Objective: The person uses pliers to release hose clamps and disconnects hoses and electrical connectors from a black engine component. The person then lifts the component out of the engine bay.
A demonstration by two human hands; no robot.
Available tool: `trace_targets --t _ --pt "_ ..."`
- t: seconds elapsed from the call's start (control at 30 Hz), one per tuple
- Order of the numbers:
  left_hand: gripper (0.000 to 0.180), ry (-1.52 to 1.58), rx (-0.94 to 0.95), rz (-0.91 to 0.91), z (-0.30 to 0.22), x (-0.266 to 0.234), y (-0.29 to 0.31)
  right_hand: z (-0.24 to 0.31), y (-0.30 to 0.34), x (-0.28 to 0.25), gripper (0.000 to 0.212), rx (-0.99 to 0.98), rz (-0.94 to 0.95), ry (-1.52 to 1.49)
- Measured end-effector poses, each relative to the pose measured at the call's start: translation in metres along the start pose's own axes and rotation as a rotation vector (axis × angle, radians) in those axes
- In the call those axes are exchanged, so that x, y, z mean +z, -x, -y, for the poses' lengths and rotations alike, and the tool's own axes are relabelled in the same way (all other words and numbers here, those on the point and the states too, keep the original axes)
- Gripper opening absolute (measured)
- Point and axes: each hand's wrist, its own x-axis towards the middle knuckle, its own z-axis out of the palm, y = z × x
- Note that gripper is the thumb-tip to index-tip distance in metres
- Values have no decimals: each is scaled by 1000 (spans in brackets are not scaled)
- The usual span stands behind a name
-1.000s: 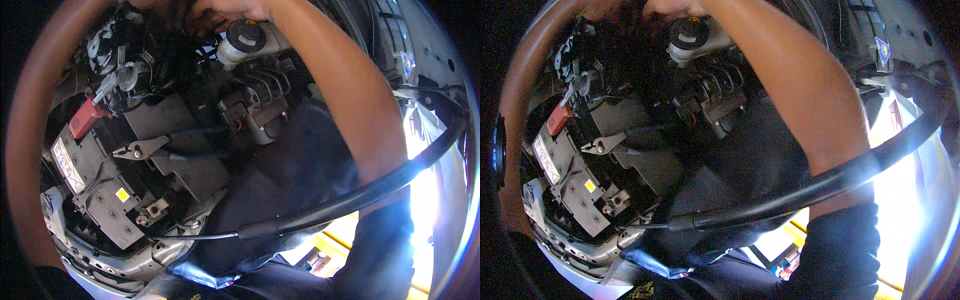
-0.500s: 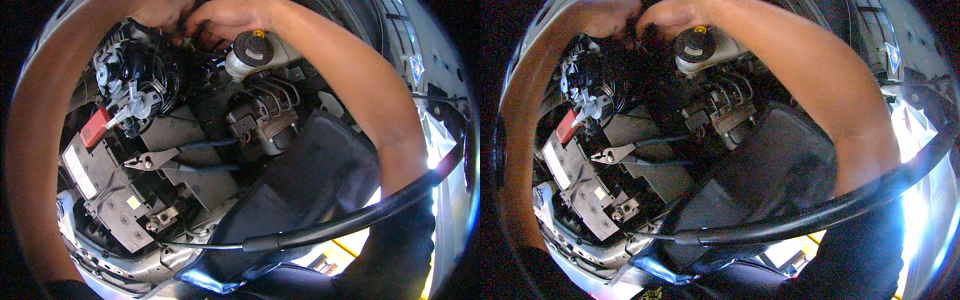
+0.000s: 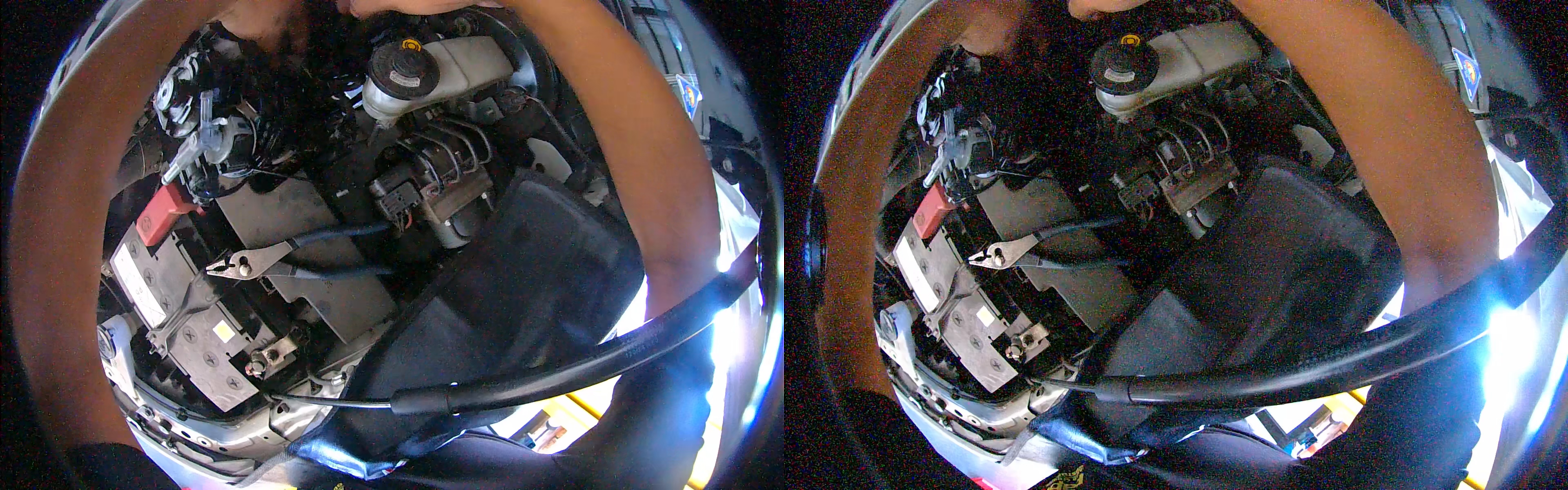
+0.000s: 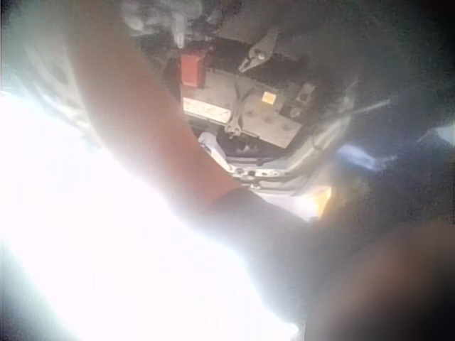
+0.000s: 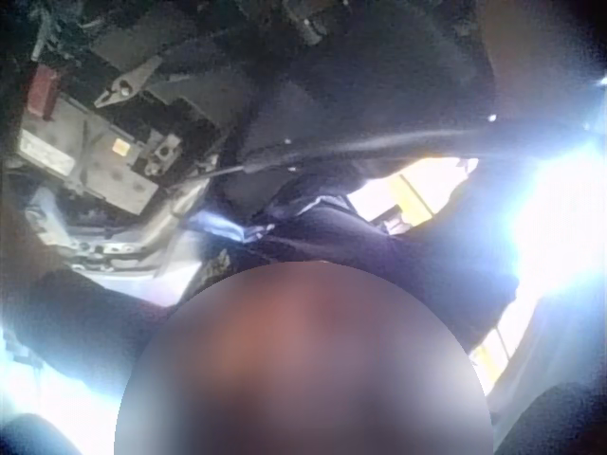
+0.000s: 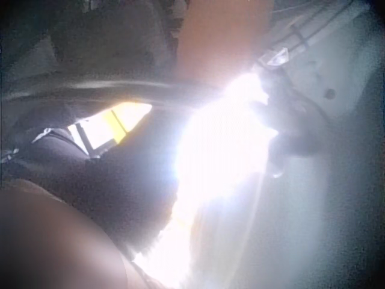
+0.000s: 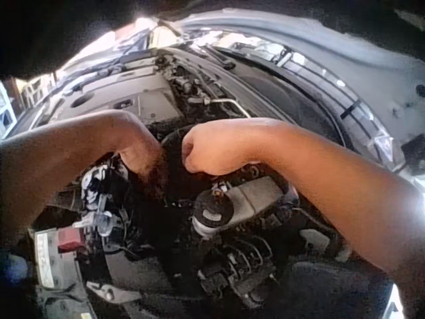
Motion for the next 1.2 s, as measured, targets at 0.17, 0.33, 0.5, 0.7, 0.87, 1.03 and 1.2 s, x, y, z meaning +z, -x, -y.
trace_targets --t 0.17,0.33,0.5,0.7,0.87,1.03,1.2 --pt "35 15 -27 1 0 -2 1 2 5 -3 42 16 67 48" --pt "36 34 -71 -28 -2 -4 3 1 8 -9 41 11 115 66" --pt "37 52 -147 -119 -40 4 33 4 16 -19 40 -17 44 60" --pt "47 -6 -61 -969 -51 99 145 -4 48 -13 34 -118 -243 -101" --pt "46 129 -200 -968 -30 253 278 4 133 34 33 -173 -534 173" --pt "41 647 -104 -1166 -71 412 366 64 240 64 33 243 -490 68" --pt "44 1120 -49 -1497 -125 552 373 137 331 71 36 480 -755 -136"
